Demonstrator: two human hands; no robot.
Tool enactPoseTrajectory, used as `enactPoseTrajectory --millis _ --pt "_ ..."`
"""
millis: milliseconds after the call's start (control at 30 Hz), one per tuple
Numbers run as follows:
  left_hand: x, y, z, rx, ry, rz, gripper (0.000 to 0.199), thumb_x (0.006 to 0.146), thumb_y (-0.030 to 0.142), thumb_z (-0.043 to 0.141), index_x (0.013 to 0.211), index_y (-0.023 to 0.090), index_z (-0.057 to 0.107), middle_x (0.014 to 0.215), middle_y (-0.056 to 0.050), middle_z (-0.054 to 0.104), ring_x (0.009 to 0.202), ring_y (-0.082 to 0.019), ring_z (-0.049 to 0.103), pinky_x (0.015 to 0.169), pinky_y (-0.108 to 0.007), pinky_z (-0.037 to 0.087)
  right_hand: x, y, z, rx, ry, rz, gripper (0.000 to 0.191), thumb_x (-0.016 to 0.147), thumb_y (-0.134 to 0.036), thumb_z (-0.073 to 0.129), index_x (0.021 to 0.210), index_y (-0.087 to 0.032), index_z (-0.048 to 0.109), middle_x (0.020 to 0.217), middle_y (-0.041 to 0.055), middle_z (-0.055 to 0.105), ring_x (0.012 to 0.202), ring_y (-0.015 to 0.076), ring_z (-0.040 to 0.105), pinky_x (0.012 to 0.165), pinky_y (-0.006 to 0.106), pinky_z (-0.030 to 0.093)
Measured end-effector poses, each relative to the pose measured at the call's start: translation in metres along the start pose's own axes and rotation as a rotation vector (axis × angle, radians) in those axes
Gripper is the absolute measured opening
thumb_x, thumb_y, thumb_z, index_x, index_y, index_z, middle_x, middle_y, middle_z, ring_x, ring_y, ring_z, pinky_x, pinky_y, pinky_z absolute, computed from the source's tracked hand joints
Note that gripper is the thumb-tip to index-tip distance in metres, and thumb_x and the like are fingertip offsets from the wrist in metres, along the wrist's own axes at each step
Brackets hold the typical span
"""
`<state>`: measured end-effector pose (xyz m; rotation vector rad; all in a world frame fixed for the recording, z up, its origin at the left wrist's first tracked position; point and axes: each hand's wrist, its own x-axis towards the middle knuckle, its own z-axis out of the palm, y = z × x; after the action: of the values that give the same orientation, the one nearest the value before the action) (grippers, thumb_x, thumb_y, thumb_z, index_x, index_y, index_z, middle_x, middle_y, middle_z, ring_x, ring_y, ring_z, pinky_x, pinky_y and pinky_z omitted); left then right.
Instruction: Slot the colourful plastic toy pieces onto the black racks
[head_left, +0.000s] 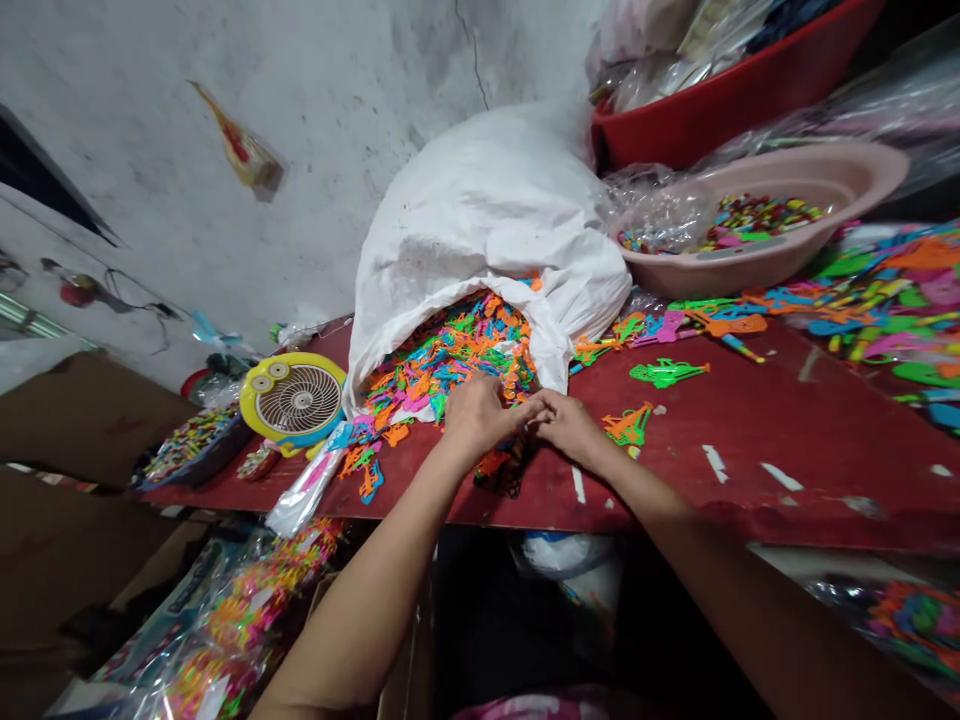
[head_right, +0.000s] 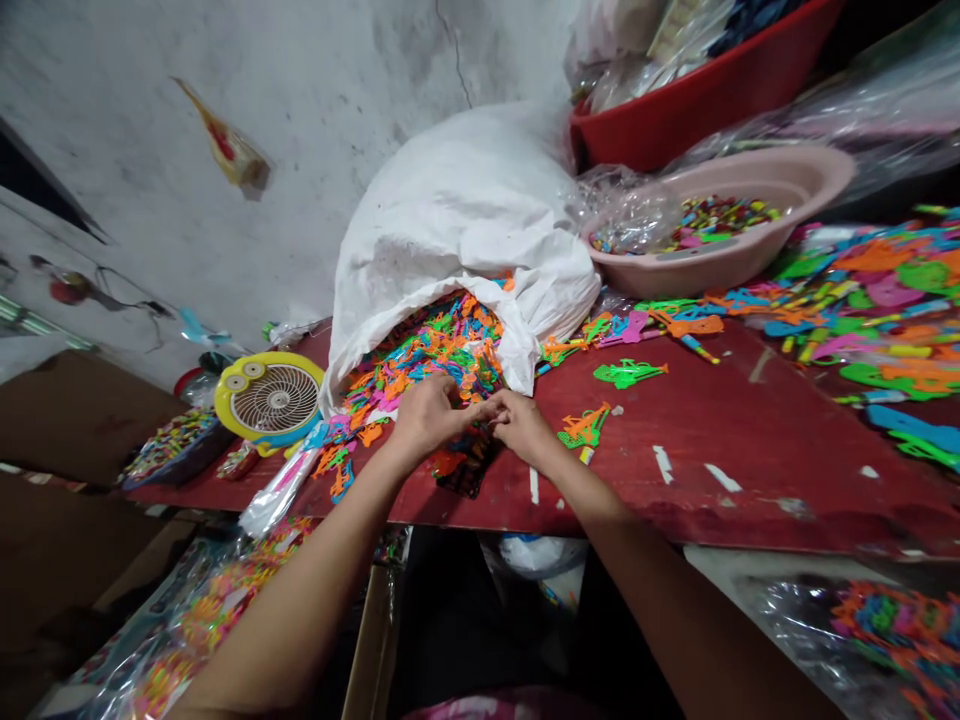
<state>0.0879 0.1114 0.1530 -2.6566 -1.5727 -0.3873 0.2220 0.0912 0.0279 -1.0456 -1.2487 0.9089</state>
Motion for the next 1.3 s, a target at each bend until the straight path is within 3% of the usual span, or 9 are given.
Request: enactPoseTrajectory --millis 167,267,567,667,867,1100,1200,1300 --pt "-0.003 0.004 0.013 0.037 0.065 -0.051 0.019 0.075 0.037 0.066 0.073 0.019 0.063 0.083 -0.005 0.065 0.070 -0.019 0.058 0.058 -0.028 0.033 -0.006 0.005 0.000 -0.129 0.065 -0.055 0.016 0.065 -0.019 0.054 0.077 -0.019 0.064 0.063 -0.0043 0.057 0.057 0.0109 0.048 0.054 0.021 0.036" --pt "-0.002 0.002 0.014 0.017 0.069 -0.046 0.018 0.075 0.036 0.065 0.071 0.018 0.062 0.082 -0.004 0.064 0.068 -0.018 0.056 0.058 -0.028 0.032 -0.007 0.006 0.005 -0.173 0.138 -0.092 0.009 0.070 -0.021 0.056 0.075 -0.019 0.062 0.063 -0.0037 0.057 0.059 0.0115 0.049 0.055 0.022 0.036" --pt "-0.005 -0.001 0.013 -0.053 0.087 -0.055 0.020 0.074 0.035 0.067 0.067 0.019 0.059 0.078 -0.002 0.062 0.067 -0.015 0.053 0.057 -0.027 0.029 -0.017 0.005 0.019 -0.285 0.249 -0.113 0.010 0.076 -0.016 0.052 0.078 -0.021 0.060 0.073 0.0000 0.060 0.068 0.0148 0.055 0.062 0.025 0.039" --pt "-0.005 -0.001 0.013 -0.076 0.077 -0.059 0.025 0.075 0.040 0.068 0.066 0.019 0.059 0.077 -0.001 0.061 0.066 -0.015 0.053 0.057 -0.027 0.029 -0.018 0.004 0.019 -0.332 0.234 -0.152 0.010 0.078 -0.015 0.051 0.072 -0.022 0.055 0.071 -0.0004 0.055 0.067 0.0145 0.052 0.061 0.025 0.037" --pt "-0.004 -0.004 0.018 -0.066 0.110 -0.036 0.020 0.074 0.035 0.066 0.065 0.018 0.059 0.076 -0.002 0.061 0.067 -0.015 0.053 0.059 -0.028 0.030 -0.018 0.001 0.015 -0.409 0.161 -0.191 0.016 0.077 -0.009 0.050 0.067 -0.022 0.049 0.070 -0.0007 0.050 0.066 0.0145 0.048 0.061 0.026 0.034" --pt "-0.006 -0.003 0.016 -0.050 0.088 -0.048 0.017 0.076 0.035 0.065 0.071 0.019 0.061 0.078 -0.003 0.063 0.071 -0.017 0.055 0.059 -0.027 0.032 -0.022 0.002 0.021 -0.508 0.160 -0.178 0.014 0.077 -0.009 0.050 0.071 -0.021 0.054 0.073 0.0006 0.053 0.068 0.0156 0.051 0.062 0.027 0.035" --pt "-0.006 -0.004 0.011 -0.065 0.055 -0.007 0.024 0.079 0.042 0.065 0.076 0.019 0.062 0.080 -0.003 0.063 0.073 -0.018 0.056 0.061 -0.026 0.034 -0.031 -0.010 0.006 -0.629 0.108 -0.206 0.015 0.083 -0.013 0.049 0.085 -0.020 0.062 0.085 0.0042 0.061 0.077 0.0176 0.056 0.067 0.028 0.039" --pt "-0.009 -0.007 0.001 -0.168 0.016 0.064 0.036 0.081 0.054 0.065 0.080 0.017 0.064 0.082 -0.005 0.064 0.075 -0.019 0.059 0.065 -0.027 0.040 -0.047 -0.027 -0.030 -0.876 0.098 -0.219 0.023 0.089 -0.015 0.046 0.099 -0.019 0.066 0.097 0.0083 0.066 0.089 0.0204 0.059 0.077 0.030 0.042"
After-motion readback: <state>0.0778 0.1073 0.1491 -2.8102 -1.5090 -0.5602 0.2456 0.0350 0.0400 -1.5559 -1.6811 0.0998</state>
